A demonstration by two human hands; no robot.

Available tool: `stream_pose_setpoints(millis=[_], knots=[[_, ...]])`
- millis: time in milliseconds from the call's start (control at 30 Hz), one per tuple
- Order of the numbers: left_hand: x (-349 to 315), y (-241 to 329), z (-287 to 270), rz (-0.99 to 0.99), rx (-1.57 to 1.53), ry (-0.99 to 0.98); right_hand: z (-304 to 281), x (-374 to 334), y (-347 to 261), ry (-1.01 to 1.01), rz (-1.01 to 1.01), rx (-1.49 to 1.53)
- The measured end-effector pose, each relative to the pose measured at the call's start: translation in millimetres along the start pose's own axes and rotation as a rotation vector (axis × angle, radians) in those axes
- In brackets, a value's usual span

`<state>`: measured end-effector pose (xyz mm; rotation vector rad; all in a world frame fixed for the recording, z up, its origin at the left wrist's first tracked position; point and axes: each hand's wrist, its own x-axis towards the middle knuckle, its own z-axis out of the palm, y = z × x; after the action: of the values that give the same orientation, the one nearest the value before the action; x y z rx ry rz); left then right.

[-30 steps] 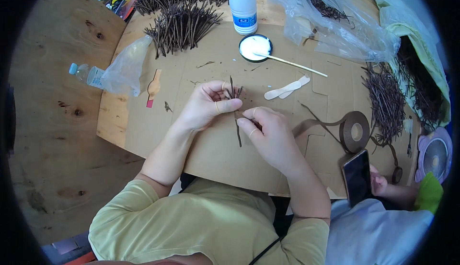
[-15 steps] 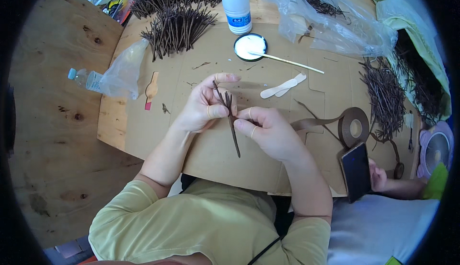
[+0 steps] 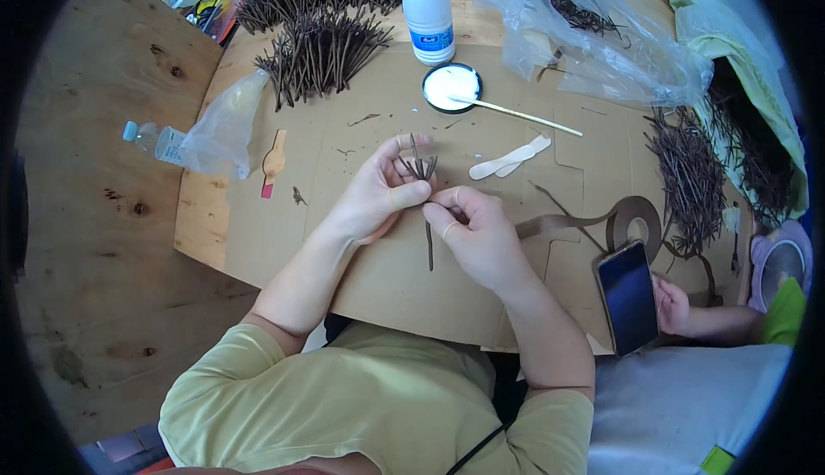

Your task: The person picks up several small dark sticks, aligns them together by hand, and applies a white liquid from a bottle onto the bundle with a small wooden stick.

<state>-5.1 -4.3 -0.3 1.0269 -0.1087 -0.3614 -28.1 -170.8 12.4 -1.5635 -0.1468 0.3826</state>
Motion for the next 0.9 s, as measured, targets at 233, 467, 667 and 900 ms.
stream_pose_setpoints(millis=[233,467,667,900], knots=[[-0.5,7.8,-8.8,-0.119,-0.010,-0.036,-18.0,-2.0,-20.8,-0.174,0.164,-0.112],[-5.4,6.3,6.0,0.009,-0.281,-0.186,-17.5,-1.9,-22.8,-0.287,0.249,0.204],[-3.9,-1.2,4.6,0.027,-0.347,-0.208,-18.6,0.3,-14.4,-0.342,0.264,0.372],[-4.7,4.5,17.9,0.007,-0.303,-0.042,-12.6,0.8,-10.8,-0.136,0.148,0.244]])
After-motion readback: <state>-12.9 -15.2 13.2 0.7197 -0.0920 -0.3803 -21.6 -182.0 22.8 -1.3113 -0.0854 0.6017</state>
